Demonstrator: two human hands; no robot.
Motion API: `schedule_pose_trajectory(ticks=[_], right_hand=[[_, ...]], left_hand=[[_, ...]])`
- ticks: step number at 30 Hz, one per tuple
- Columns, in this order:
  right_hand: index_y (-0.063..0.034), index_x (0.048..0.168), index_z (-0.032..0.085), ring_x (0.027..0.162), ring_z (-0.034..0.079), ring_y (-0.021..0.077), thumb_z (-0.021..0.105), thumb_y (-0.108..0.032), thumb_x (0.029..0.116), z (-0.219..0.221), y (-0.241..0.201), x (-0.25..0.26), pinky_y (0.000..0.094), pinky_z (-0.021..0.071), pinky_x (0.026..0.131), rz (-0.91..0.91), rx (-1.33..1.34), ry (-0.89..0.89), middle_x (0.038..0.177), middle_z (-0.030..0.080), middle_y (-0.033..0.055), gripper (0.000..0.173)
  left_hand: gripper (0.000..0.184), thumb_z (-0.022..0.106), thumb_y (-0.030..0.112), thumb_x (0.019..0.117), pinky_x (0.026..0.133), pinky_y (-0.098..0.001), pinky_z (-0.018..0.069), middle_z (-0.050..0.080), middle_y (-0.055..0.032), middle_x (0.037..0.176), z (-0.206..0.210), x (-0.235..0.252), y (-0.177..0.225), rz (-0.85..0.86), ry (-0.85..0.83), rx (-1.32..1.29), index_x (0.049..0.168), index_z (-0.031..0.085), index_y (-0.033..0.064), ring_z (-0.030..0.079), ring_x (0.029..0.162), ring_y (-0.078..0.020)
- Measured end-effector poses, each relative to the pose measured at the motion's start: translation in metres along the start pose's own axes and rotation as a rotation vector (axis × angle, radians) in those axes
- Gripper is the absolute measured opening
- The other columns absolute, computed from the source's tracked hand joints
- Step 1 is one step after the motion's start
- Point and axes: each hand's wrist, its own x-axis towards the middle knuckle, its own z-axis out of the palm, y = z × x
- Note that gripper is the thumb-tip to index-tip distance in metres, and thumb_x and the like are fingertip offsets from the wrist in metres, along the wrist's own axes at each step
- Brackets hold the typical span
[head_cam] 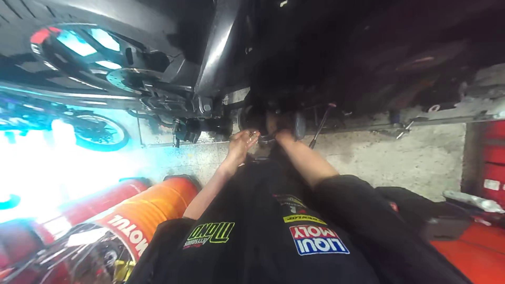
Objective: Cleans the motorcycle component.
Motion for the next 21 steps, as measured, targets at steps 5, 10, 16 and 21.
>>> schedule_pose_trajectory(ticks=[5, 10, 16, 21], right_hand=[[-0.0016, 0.116, 0.07, 0.103, 0.067, 0.043, 0.058, -0.037, 0.1007, 0.034, 0.056, 0.024, 0.0646, 0.0516, 0.089, -0.12, 0.256, 0.333, 0.11, 0.07, 0.0257, 0.041], [-0.0004, 0.112, 0.072, 0.108, 0.068, 0.042, 0.049, -0.039, 0.1047, 0.014, 0.025, -0.025, 0.0605, 0.0513, 0.096, -0.37, 0.137, 0.276, 0.109, 0.072, 0.0248, 0.045], [0.0034, 0.108, 0.072, 0.107, 0.068, 0.0398, 0.058, -0.031, 0.1021, 0.001, 0.026, -0.036, 0.0572, 0.0513, 0.098, -0.162, 0.293, 0.233, 0.108, 0.072, 0.0249, 0.038], [0.0025, 0.107, 0.072, 0.102, 0.069, 0.0432, 0.056, -0.029, 0.1032, 0.009, 0.019, -0.039, 0.0603, 0.0526, 0.09, -0.303, 0.194, 0.301, 0.104, 0.071, 0.0267, 0.035]], left_hand=[[0.048, 0.063, -0.008, 0.0934, 0.102, -0.0451, 0.0563, 0.067, -0.0221, 0.127, -0.011, -0.001, 0.005, 0.12, -0.12, 0.178, 0.14, 0.05, -0.0057, 0.068, 0.115, -0.0308], [0.041, 0.077, 0.004, 0.0887, 0.09, -0.0419, 0.0625, 0.072, -0.0162, 0.117, -0.01, 0.011, -0.013, 0.195, -0.088, 0.434, 0.128, 0.066, -0.0019, 0.073, 0.102, -0.0255], [0.035, 0.069, 0.002, 0.0947, 0.09, -0.0418, 0.0627, 0.071, -0.0195, 0.114, -0.003, 0.007, -0.01, 0.121, -0.064, 0.282, 0.128, 0.061, -0.0058, 0.073, 0.099, -0.0275], [0.042, 0.068, -0.003, 0.0936, 0.091, -0.0436, 0.0629, 0.069, -0.0221, 0.119, -0.004, 0.006, -0.008, 0.116, -0.072, 0.282, 0.133, 0.055, -0.0072, 0.073, 0.102, -0.0301]])
